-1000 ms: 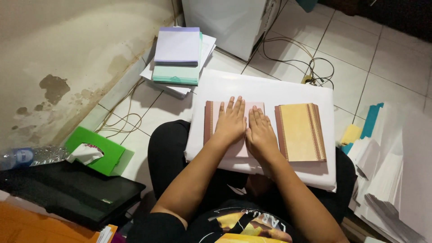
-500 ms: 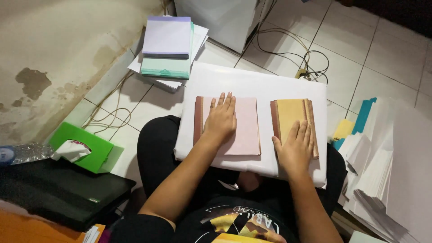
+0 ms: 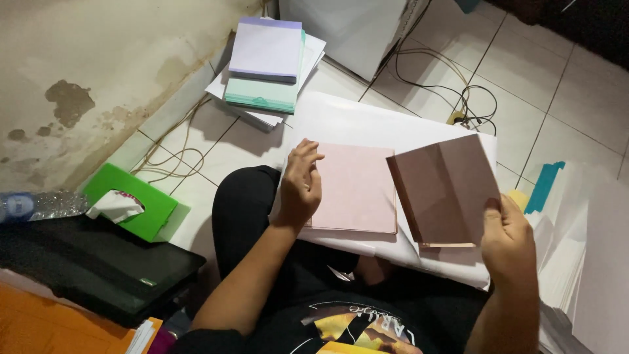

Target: The person organizes and flips through stacks of pink and yellow booklets on a floor-level work surface.

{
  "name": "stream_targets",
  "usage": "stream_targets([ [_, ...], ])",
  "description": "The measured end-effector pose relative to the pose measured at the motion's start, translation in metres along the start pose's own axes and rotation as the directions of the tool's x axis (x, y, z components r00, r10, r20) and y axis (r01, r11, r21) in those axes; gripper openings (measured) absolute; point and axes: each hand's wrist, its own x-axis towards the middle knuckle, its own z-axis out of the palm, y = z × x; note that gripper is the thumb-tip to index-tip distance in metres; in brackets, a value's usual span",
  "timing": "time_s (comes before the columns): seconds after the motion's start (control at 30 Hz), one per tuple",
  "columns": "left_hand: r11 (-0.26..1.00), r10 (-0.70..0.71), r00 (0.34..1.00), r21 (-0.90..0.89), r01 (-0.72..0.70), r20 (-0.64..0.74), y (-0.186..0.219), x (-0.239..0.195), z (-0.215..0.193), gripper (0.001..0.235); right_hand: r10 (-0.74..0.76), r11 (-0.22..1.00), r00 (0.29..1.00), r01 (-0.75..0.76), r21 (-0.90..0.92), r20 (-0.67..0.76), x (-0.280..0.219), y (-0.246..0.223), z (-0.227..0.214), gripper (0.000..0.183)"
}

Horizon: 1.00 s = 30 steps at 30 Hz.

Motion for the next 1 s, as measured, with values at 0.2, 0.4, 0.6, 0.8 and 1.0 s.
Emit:
stream_targets([
  [0.2, 0.963, -0.27, 0.962, 0.02, 0.27, 0.045, -0.041, -0.019, -0.012, 0.032, -0.012, 0.77, 0.969, -0.148, 0.621, 0.247, 0.047, 0.058, 0.034, 0.029],
  [0.4, 0.927, -0.374, 0.905, 0.061, 0.369, 0.203, -0.053, -0.021, -0.016, 0.051, -0.075, 0.805, 0.962, -0.097, 0.585, 0.264, 0.051, 0.052, 0.13, 0.036],
  [0.6, 0.924, -0.294, 0.885, 0.345, 0.166, 0.361, -0.043, -0.02, -0.009, 0.078, -0.092, 0.957, 0.966, 0.019, 0.291, 0.243, 0.037, 0.035, 0.145, 0.036],
  [0.8, 0.878, -0.298, 0.871, 0.471, 0.089, 0.39, -0.045, -0.022, -0.006, 0.084, -0.083, 0.984, 0.962, 0.037, 0.177, 0.26, 0.037, 0.036, 0.151, 0.035],
  [1.0, 0.862, -0.298, 0.861, 0.504, 0.058, 0.411, -0.048, -0.023, -0.003, 0.088, -0.092, 0.993, 0.973, 0.074, 0.088, 0.21, 0.042, 0.053, 0.163, 0.031],
])
